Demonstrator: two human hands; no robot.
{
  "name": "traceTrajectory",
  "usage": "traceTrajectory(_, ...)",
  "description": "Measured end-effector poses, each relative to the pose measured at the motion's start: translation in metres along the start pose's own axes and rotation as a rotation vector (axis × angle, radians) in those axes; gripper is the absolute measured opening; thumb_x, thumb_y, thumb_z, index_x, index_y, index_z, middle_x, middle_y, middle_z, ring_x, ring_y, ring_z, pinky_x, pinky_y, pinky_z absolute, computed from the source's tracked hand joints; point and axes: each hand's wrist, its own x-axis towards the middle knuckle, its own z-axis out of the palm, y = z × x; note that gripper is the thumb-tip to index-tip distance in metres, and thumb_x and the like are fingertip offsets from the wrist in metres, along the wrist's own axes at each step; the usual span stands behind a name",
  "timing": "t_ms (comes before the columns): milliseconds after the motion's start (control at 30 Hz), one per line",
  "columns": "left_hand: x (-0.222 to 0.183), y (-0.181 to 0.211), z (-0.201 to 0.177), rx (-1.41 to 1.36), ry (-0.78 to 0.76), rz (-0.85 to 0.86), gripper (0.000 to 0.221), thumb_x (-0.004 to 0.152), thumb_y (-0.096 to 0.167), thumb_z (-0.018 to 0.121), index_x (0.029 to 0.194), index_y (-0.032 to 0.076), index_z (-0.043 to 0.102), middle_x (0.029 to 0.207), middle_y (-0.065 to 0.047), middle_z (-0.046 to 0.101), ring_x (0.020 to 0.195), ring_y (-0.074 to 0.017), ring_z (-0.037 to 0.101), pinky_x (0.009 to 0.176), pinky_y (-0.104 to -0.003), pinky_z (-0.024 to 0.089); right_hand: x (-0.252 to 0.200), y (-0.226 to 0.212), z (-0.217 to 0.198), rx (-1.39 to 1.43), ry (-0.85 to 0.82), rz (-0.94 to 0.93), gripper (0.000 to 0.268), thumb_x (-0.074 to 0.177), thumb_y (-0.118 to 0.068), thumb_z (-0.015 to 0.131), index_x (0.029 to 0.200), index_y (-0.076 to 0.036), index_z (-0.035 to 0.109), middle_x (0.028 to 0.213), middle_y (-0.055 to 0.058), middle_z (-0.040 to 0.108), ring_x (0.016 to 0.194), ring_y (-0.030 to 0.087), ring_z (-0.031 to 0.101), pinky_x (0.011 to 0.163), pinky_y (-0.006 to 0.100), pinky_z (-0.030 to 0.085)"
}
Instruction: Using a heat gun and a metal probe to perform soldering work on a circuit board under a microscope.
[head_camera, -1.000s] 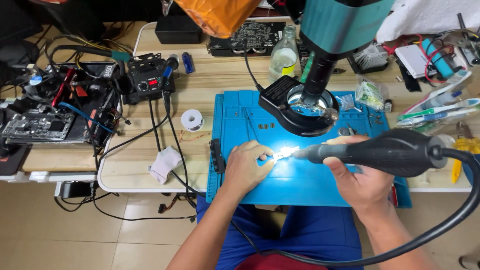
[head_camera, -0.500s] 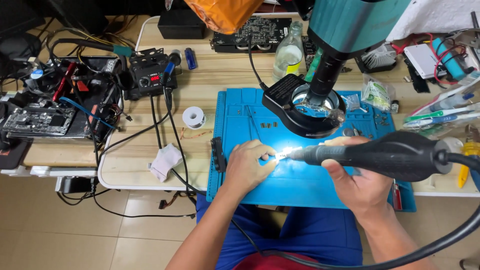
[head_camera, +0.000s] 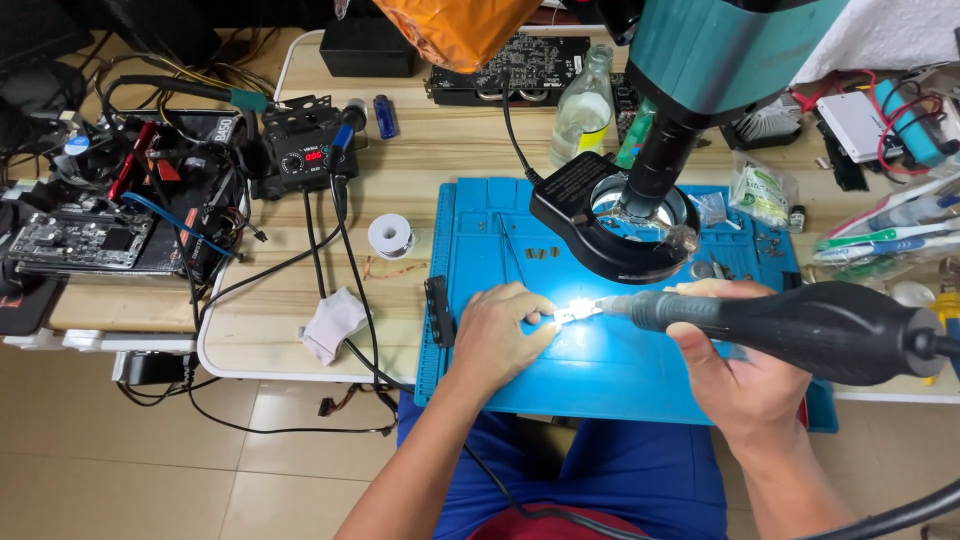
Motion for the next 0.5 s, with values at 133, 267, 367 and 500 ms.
traceTrajectory(133, 0.0012, 0.0003, 0.0003, 0.003, -0.012, -0.009, 0.013, 0.087, 0.027, 0.077, 0.097, 0.028, 0.085, 0.086, 0.011, 0.065, 0.092, -0.0174, 0.067, 0.090, -0.042, 0.045, 0.0012, -0.0063, -0.0004, 0.006, -0.007, 0.006, 0.040, 0.102, -0.036, 0.069, 0.109, 0.003, 0.073, 0.113, 0.017, 0.076, 0.107, 0.033, 0.078, 0.104, 0.047, 0.065)
traceTrajectory(267, 0.0004, -0.0064, 0.0077, 0.031, 0.039, 0.015, 0.013, 0.084, 0.029, 0.077, 0.095, 0.030, 0.084, 0.086, 0.012, 0.066, 0.094, -0.0194, 0.070, 0.089, -0.042, 0.045, -0.0015, -0.0047, -0.0036, -0.013, 0.008, -0.006, 0.037, 0.102, -0.030, 0.072, 0.112, 0.005, 0.074, 0.117, 0.019, 0.077, 0.108, 0.033, 0.077, 0.100, 0.047, 0.063)
traceTrajectory(367, 0.0012, -0.0084, 0.0092, 0.014, 0.074, 0.036, 0.017, 0.083, 0.031, 0.079, 0.098, 0.029, 0.085, 0.086, 0.013, 0.068, 0.093, -0.0192, 0.071, 0.087, -0.042, 0.047, -0.0047, -0.0050, -0.0027, -0.015, 0.022, 0.021, 0.039, 0.104, -0.027, 0.072, 0.118, 0.010, 0.072, 0.120, 0.023, 0.075, 0.114, 0.036, 0.075, 0.108, 0.048, 0.060)
traceTrajectory(500, -0.0008, -0.0031, 0.0045, -0.019, 0.053, 0.027, 0.019, 0.086, 0.032, 0.074, 0.101, 0.027, 0.084, 0.090, 0.011, 0.070, 0.095, -0.0194, 0.071, 0.090, -0.043, 0.047, -0.0049, -0.0060, -0.0065, -0.077, -0.024, -0.026, 0.043, 0.102, -0.025, 0.072, 0.113, 0.017, 0.073, 0.116, 0.029, 0.076, 0.106, 0.040, 0.076, 0.100, 0.051, 0.061)
